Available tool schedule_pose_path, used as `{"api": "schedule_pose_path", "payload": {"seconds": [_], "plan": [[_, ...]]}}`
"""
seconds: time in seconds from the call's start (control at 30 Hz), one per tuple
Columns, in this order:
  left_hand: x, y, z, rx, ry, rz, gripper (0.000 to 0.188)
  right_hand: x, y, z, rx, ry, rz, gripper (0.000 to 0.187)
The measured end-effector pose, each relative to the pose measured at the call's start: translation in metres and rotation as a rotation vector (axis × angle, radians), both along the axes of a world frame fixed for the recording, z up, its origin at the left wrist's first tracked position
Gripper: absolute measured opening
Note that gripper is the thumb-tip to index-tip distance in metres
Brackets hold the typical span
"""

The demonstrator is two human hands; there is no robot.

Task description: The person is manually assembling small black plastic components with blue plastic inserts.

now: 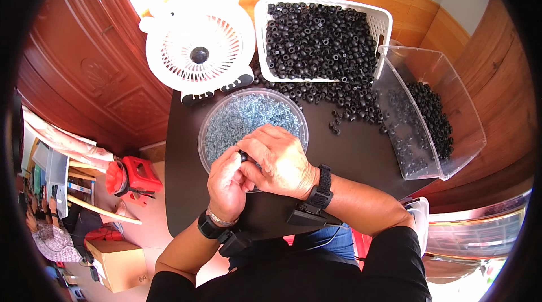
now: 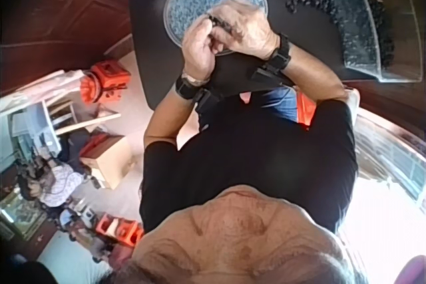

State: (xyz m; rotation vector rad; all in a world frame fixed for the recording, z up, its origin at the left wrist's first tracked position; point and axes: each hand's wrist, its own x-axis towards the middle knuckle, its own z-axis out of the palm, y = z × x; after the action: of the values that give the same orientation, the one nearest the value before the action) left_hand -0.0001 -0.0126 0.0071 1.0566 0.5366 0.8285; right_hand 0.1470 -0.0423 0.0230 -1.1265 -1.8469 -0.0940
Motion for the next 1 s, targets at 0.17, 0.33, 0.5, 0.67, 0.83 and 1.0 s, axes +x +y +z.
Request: {"api": "schedule_pose_path", "payload": {"seconds": [0.17,0.33,0.5,0.67,0.83,1.0], "plan": [[0.000,0.001,-0.003,0.061,0.015,0.009,0.035,-0.002,0.001,-0.004,0.056,-0.042,-0.009,0.039],[-0.001,0.002,-0.003,0.048,0.020,0.007,0.034,0.000,0.004,-0.006,0.035,-0.065,-0.004,0.039],[0.009,-0.001,-0.002,-0.016,-0.149,0.054,0.031,0.001,0.003,-0.001,0.063,-0.080,-0.038,0.039],[0.004,0.008,-0.018,-0.114,-0.356,-0.073,0.030,-0.002,0.001,-0.001,0.044,-0.086,-0.045,0.041],[0.009,0.002,-0.008,-0.114,-0.263,0.043,0.030,-0.004,0.000,0.001,0.020,-0.094,-0.070,0.042],[0.004,0.005,-0.012,0.000,-0.146,-0.032,0.036,0.004,0.001,0.003,0.025,-0.164,-0.146,0.041]]}}
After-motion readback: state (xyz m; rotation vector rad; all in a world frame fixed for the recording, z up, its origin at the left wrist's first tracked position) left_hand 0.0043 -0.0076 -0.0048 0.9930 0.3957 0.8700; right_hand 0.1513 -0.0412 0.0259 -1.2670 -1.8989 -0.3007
